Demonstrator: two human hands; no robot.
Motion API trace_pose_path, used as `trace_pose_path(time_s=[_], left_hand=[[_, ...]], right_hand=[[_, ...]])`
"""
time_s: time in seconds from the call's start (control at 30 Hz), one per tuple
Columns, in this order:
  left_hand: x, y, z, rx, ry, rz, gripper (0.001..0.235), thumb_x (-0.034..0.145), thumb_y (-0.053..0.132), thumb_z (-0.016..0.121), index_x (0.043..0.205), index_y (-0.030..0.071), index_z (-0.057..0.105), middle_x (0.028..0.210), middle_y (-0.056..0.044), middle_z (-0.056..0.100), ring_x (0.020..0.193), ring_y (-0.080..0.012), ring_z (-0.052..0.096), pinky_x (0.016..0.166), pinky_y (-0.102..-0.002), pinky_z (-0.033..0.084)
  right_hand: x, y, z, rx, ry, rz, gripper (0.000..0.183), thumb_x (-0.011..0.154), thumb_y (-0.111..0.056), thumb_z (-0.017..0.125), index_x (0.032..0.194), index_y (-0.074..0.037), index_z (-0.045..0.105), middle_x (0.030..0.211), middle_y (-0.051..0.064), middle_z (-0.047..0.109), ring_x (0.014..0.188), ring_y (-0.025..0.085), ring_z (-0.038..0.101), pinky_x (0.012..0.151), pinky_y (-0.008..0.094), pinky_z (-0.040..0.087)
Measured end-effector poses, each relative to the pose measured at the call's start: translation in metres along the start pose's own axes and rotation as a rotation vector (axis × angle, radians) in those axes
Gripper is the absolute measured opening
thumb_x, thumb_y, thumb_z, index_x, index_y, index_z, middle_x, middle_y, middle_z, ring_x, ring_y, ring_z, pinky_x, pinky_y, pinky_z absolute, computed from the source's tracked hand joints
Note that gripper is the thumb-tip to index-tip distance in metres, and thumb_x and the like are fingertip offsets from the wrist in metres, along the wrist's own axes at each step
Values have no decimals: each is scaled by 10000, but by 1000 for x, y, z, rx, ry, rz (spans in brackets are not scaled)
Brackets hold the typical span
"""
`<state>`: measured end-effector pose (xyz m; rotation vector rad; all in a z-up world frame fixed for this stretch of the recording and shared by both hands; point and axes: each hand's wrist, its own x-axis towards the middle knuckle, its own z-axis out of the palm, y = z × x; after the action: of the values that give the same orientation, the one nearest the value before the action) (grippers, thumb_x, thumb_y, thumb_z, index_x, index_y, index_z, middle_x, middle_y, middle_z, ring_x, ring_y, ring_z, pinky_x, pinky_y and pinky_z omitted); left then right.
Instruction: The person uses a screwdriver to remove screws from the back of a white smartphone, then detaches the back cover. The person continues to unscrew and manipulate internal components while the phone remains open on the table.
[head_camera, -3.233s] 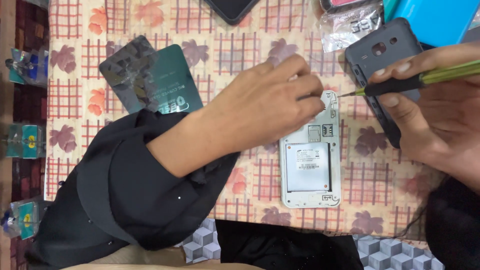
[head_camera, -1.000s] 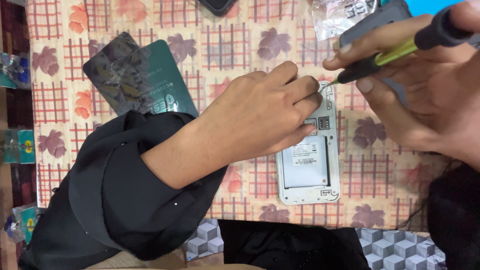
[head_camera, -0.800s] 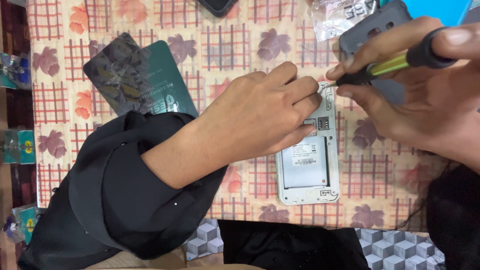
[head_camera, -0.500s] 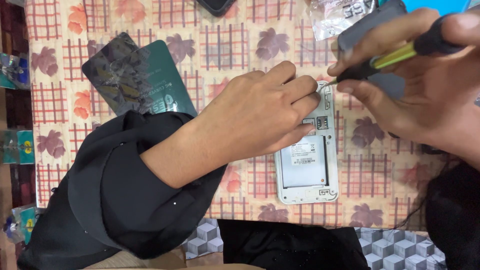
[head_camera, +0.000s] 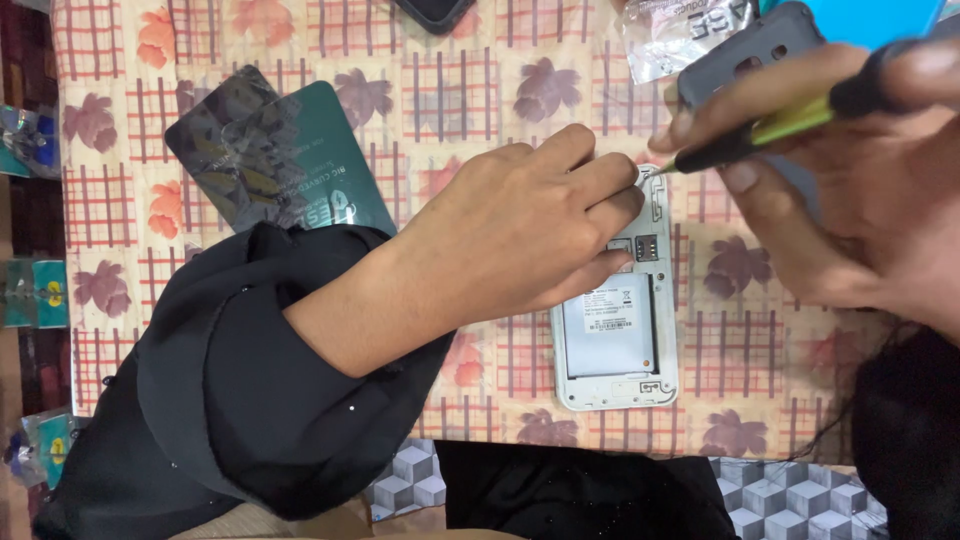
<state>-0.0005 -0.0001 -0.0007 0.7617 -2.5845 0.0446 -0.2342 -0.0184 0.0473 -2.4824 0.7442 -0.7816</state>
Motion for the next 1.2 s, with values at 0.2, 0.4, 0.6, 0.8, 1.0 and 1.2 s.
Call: trace_pose_path(time_s=[0.2, 0.4, 0.6, 0.8, 1.0, 1.2], left_hand=[[-1, 0, 1, 9, 2, 2, 415, 893, 398, 801, 1038, 12, 745, 1012, -24, 608, 972, -192, 588, 669, -309, 573], [-1, -1, 3, 21, 17, 2, 426, 886, 399, 805, 1056, 14, 746, 1021, -10, 607, 967, -186, 582, 671, -299, 569], [-1, -1, 3, 13, 12, 2, 424, 878, 395, 809, 1068, 20, 749, 1027, -10, 607, 977, -182, 580, 676, -294, 568], [-1, -1, 5, 24, 16, 6, 434, 873, 400, 808, 1075, 20, 750, 1041, -13, 611, 983, -186, 580, 674, -294, 569], [-1, -2, 4, 31, 13, 8, 424, 869, 385, 808, 1075, 19, 752, 1045, -15, 615, 984, -182, 583, 664, -292, 568], [-3, -4, 4, 12, 50, -4, 257, 947, 291, 774, 1024, 48, 741, 1052, -2, 632, 984, -181, 605, 715, -310, 576]], right_hand=[[-8, 13, 3, -3, -13, 84, 323, 890, 124, 682, 1156, 104, 499, 1077, 217, 654, 1077, 317, 732, 969, 391, 649], [-6, 13, 3, 24, 15, 20, 236, 890, 175, 631, 1088, 114, 517, 1078, 228, 654, 1079, 336, 728, 971, 395, 654], [-11, 18, -1, 20, -4, -7, 249, 878, 171, 659, 1078, 91, 534, 1074, 248, 641, 1077, 329, 734, 979, 389, 659], [-13, 22, 6, 33, -12, 56, 275, 887, 145, 664, 1118, 102, 521, 1051, 221, 684, 1050, 315, 738, 938, 376, 654], [-12, 24, 7, -12, 12, -15, 255, 885, 182, 638, 1095, 109, 515, 1063, 245, 673, 1055, 340, 733, 944, 401, 653], [-1, 19, 7, 63, 87, -87, 266, 888, 210, 620, 1086, 139, 459, 1059, 268, 599, 1053, 368, 727, 918, 410, 679]])
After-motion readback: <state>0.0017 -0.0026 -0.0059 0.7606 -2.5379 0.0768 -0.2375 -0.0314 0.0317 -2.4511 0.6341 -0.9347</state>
